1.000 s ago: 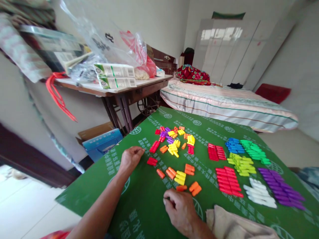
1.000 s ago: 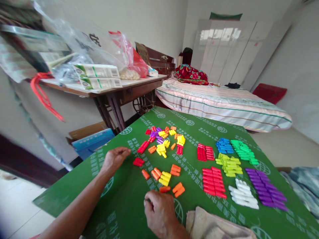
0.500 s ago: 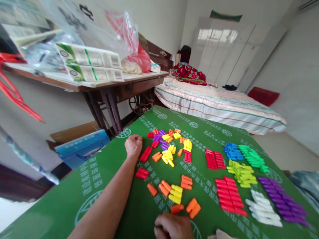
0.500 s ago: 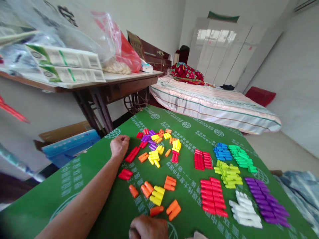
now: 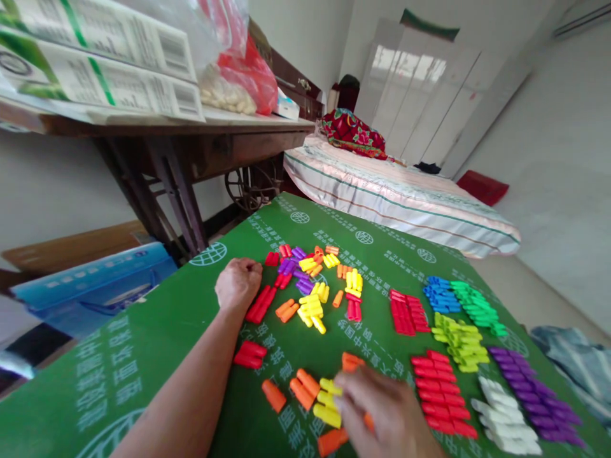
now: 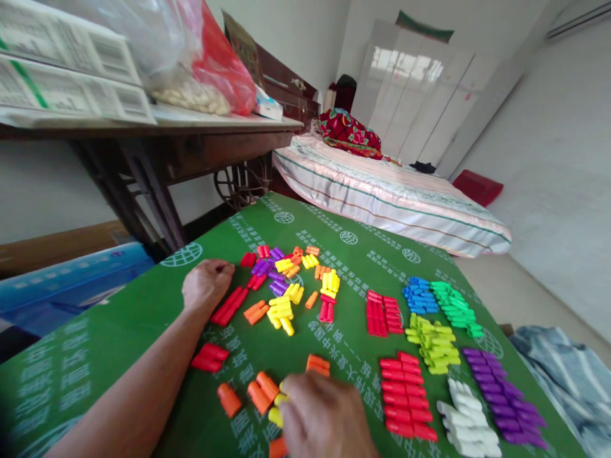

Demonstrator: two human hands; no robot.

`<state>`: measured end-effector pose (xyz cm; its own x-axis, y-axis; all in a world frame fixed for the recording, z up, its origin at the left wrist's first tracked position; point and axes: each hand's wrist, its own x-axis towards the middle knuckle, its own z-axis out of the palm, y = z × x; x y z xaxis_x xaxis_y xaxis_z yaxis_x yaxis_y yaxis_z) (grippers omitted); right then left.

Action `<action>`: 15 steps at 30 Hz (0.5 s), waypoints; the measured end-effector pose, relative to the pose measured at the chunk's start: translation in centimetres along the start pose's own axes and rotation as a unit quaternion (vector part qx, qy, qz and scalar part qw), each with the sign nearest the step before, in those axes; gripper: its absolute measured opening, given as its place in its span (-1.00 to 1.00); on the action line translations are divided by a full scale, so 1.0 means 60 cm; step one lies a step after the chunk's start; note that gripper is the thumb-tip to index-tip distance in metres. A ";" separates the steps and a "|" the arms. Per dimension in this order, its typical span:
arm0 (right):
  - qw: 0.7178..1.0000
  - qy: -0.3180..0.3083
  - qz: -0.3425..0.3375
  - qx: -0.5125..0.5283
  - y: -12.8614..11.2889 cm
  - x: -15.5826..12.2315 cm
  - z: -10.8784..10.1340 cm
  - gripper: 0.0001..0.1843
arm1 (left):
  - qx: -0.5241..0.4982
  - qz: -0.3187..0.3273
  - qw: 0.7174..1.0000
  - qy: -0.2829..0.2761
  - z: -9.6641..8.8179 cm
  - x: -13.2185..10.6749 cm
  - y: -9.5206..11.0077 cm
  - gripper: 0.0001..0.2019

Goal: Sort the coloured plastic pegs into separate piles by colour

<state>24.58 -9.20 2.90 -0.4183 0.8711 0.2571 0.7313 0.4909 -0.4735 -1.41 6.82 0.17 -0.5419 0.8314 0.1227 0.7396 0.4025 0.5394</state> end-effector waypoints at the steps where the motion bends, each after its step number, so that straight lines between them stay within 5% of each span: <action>1: 0.999 0.009 0.019 -0.024 0.027 0.032 -0.015 -0.73 | 0.003 0.001 1.000 0.001 0.000 0.000 0.000 -0.67; 4: 0.994 0.011 0.039 -0.106 0.108 0.134 -0.053 -0.68 | 0.009 -0.001 1.000 -0.001 0.000 -0.001 0.001 -0.67; 8: 0.976 -0.088 0.075 -0.183 0.172 0.228 -0.060 -0.56 | 0.009 0.006 1.000 0.007 0.002 -0.002 -0.002 -0.66; 15: 0.972 -0.143 0.049 -0.181 0.198 0.254 -0.031 -0.53 | 0.012 -0.002 1.000 0.003 0.003 -0.003 0.000 -0.66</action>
<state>27.91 9.96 2.77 -0.4319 0.9009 -0.0434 0.8951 0.4223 -0.1427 -1.23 6.73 -0.01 -0.5479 0.8271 0.1251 0.7465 0.4159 0.5194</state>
